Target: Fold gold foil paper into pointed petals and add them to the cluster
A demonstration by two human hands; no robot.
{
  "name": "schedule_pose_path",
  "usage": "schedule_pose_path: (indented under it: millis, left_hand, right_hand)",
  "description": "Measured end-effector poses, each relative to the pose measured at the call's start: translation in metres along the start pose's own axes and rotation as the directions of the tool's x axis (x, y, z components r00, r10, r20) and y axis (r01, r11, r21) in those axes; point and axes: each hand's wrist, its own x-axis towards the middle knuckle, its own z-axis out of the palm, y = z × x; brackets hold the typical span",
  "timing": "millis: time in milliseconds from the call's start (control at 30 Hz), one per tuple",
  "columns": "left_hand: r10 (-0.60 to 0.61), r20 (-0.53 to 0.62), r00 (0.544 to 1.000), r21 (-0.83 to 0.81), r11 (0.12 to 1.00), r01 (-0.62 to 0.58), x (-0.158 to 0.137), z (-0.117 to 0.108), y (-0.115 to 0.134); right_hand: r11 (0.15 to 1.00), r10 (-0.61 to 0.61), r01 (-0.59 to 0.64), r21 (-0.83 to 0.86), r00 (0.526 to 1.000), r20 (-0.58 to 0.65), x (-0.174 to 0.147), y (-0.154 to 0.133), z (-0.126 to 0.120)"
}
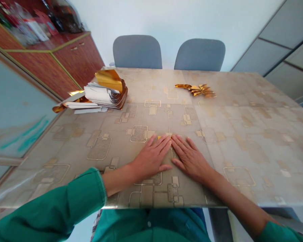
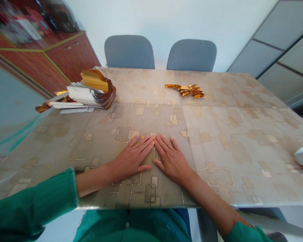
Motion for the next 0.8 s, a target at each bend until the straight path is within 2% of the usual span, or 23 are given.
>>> schedule_pose_path:
  millis: [133,400,600,800]
  left_hand:
    - [0.032,0.059,0.998,-0.017,0.999,-0.031,-0.005,0.005,-0.009]
    - [0.128,0.075,0.989,-0.085,0.989,-0.122,-0.01,-0.002,-0.029]
    - [0.107,0.083,0.991,-0.124,0.988,-0.096,-0.012,-0.003,-0.033]
    - [0.121,0.081,0.989,-0.149,0.983,-0.108,-0.01,-0.003,-0.033]
  right_hand:
    - [1.0,0.005,-0.005,-0.025,1.0,0.009,0.0,0.0,0.001]
    - [1.0,-0.008,0.008,-0.001,1.0,0.021,-0.001,0.004,-0.001]
    - [1.0,-0.01,0.011,-0.015,1.0,0.014,-0.001,0.005,0.001]
    - [0.998,0.006,-0.011,-0.069,0.998,-0.066,-0.006,-0.009,-0.005]
